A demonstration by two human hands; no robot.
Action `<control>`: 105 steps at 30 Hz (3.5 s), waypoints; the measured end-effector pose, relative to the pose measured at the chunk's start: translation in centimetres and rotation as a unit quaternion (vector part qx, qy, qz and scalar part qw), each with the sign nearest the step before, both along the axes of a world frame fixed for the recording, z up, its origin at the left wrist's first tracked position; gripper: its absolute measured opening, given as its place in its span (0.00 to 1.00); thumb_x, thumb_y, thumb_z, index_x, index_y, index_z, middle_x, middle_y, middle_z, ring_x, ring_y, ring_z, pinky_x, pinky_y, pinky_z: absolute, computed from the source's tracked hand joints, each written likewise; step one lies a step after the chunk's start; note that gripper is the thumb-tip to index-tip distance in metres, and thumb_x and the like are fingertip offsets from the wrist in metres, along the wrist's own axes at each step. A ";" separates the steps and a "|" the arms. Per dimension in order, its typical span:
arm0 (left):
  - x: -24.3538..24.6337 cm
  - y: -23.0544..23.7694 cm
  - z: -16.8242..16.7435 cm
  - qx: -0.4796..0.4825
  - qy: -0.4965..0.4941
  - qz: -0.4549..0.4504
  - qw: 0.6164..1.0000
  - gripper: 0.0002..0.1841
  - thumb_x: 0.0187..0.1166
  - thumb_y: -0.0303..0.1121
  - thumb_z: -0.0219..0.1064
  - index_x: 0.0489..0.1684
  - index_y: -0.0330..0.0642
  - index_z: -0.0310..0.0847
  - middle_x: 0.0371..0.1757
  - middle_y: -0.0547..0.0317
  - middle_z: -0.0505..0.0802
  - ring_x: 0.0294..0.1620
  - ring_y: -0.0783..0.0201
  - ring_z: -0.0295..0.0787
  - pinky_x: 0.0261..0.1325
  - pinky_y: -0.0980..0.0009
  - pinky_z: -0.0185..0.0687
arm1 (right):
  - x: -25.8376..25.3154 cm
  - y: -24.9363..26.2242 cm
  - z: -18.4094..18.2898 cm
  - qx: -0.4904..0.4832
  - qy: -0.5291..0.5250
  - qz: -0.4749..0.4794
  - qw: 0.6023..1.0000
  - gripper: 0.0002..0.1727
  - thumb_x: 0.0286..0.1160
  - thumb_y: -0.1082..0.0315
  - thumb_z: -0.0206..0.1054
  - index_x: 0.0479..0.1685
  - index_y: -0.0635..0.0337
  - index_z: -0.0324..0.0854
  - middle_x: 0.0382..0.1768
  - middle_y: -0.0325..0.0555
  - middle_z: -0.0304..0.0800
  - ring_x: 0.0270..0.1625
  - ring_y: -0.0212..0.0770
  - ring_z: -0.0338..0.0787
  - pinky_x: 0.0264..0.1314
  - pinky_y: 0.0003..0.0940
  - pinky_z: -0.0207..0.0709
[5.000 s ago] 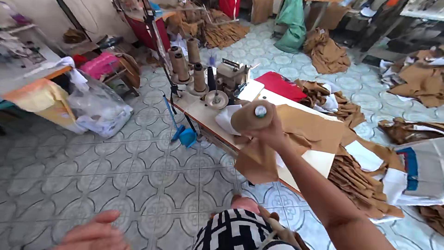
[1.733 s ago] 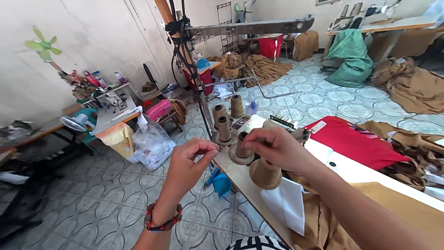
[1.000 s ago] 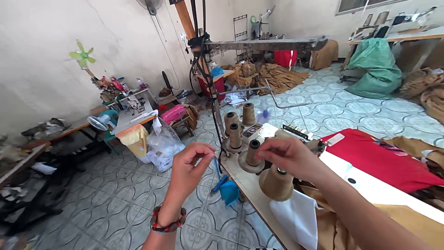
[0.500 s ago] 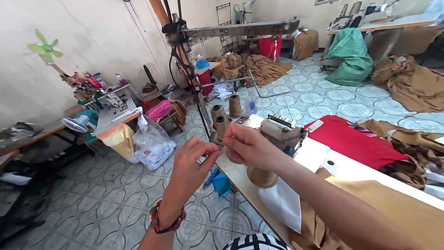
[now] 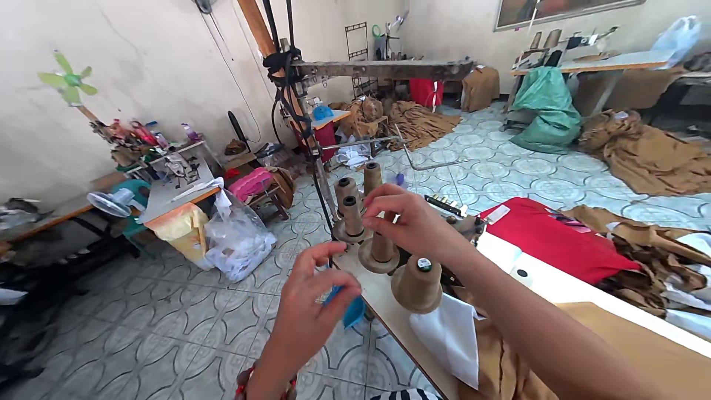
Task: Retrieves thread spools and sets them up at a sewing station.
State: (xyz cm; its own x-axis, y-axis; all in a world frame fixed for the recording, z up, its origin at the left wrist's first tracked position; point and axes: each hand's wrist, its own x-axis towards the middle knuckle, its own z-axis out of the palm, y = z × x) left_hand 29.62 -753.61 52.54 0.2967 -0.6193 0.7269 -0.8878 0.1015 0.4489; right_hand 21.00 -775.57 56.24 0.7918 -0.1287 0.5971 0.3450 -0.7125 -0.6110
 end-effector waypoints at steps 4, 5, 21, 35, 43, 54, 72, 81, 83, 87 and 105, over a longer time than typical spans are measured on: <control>1.1 -2.2 0.4 0.001 0.091 -0.001 0.996 0.10 0.77 0.38 0.71 0.33 0.41 0.91 0.64 0.53 0.92 0.64 0.71 0.89 0.64 0.74 0.87 | 0.1 1.2 0.2 -0.014 -0.024 0.019 0.999 0.04 0.76 0.70 0.71 0.35 0.58 0.90 0.46 0.44 0.86 0.31 0.27 0.80 0.29 0.18 0.75; 1.1 -2.5 0.5 0.002 0.120 -0.011 0.993 0.08 0.76 0.35 0.72 0.34 0.39 0.91 0.57 0.57 0.94 0.57 0.74 0.91 0.59 0.76 0.89 | 0.1 1.3 0.3 -0.016 -0.026 0.022 0.999 0.04 0.76 0.70 0.70 0.35 0.59 0.90 0.45 0.43 0.86 0.30 0.26 0.79 0.29 0.17 0.73; 2.5 0.6 3.3 0.054 0.066 0.026 0.996 0.02 0.73 0.30 0.72 0.35 0.43 0.88 0.43 0.68 0.93 0.44 0.79 0.91 0.51 0.78 0.91 | -1.4 1.5 0.2 0.123 0.160 0.147 0.968 0.10 0.87 0.70 0.60 0.59 0.62 0.79 0.42 0.42 0.90 0.21 0.25 0.83 0.24 0.20 0.80; 0.5 0.5 2.2 -0.077 -0.254 0.097 0.959 0.04 0.77 0.29 0.72 0.34 0.40 0.89 0.45 0.56 0.96 0.54 0.67 0.91 0.62 0.78 0.82 | -1.4 3.3 -0.9 0.135 0.022 0.164 0.977 0.07 0.82 0.69 0.67 0.38 0.59 0.88 0.19 0.28 0.77 0.20 0.16 0.70 0.23 0.11 0.62; 0.3 1.3 2.2 -0.085 -0.180 0.094 0.975 0.04 0.73 0.29 0.72 0.30 0.40 0.87 0.43 0.58 0.95 0.53 0.72 0.90 0.58 0.82 0.83 | -1.7 3.1 -1.2 0.137 0.009 0.146 0.980 0.07 0.80 0.67 0.67 0.35 0.55 0.88 0.19 0.25 0.78 0.21 0.15 0.72 0.23 0.10 0.63; 0.3 2.3 2.6 -0.096 -0.130 0.090 0.983 0.03 0.72 0.30 0.72 0.31 0.42 0.86 0.42 0.61 0.94 0.51 0.77 0.90 0.53 0.83 0.85 | -1.7 2.7 -1.5 0.137 -0.014 0.164 0.977 0.08 0.80 0.65 0.67 0.35 0.56 0.89 0.23 0.23 0.82 0.26 0.12 0.76 0.29 0.09 0.69; -0.5 1.9 3.0 -0.036 -0.161 0.055 0.985 0.03 0.71 0.28 0.72 0.30 0.41 0.83 0.39 0.59 0.95 0.51 0.74 0.90 0.55 0.83 0.83 | -2.3 4.4 -0.5 0.201 0.130 0.283 0.929 0.15 0.85 0.65 0.62 0.65 0.59 0.80 0.28 0.27 0.86 0.22 0.15 0.77 0.23 0.11 0.70; -0.7 1.6 2.7 -0.033 -0.159 0.044 0.986 0.03 0.72 0.28 0.70 0.30 0.42 0.82 0.40 0.59 0.95 0.52 0.74 0.90 0.56 0.83 0.83 | -2.2 4.3 -1.3 0.186 0.050 0.203 0.960 0.05 0.79 0.68 0.69 0.37 0.56 0.89 0.19 0.22 0.76 0.20 0.12 0.68 0.23 0.09 0.61; -0.7 1.7 2.6 -0.033 -0.158 0.040 0.986 0.03 0.72 0.28 0.70 0.31 0.42 0.82 0.40 0.59 0.95 0.52 0.74 0.90 0.57 0.83 0.83 | -2.2 4.4 -1.4 0.189 0.041 0.200 0.961 0.05 0.78 0.69 0.69 0.36 0.57 0.89 0.19 0.22 0.76 0.21 0.12 0.69 0.24 0.09 0.62; -0.7 1.6 2.3 -0.037 -0.156 0.041 0.986 0.03 0.72 0.28 0.70 0.31 0.41 0.81 0.40 0.58 0.94 0.51 0.74 0.90 0.56 0.83 0.83 | -2.3 4.5 -1.5 0.200 0.034 0.207 0.957 0.05 0.78 0.70 0.69 0.36 0.58 0.89 0.26 0.24 0.84 0.27 0.11 0.76 0.31 0.08 0.70; -0.3 2.3 0.9 -0.074 -0.032 0.076 0.994 0.30 0.65 0.54 0.81 0.63 0.50 0.82 0.61 0.67 0.91 0.68 0.76 0.84 0.72 0.73 0.81 | -2.8 3.8 -1.6 0.203 0.028 0.188 0.961 0.06 0.78 0.68 0.68 0.35 0.56 0.89 0.26 0.24 0.84 0.25 0.11 0.74 0.28 0.08 0.67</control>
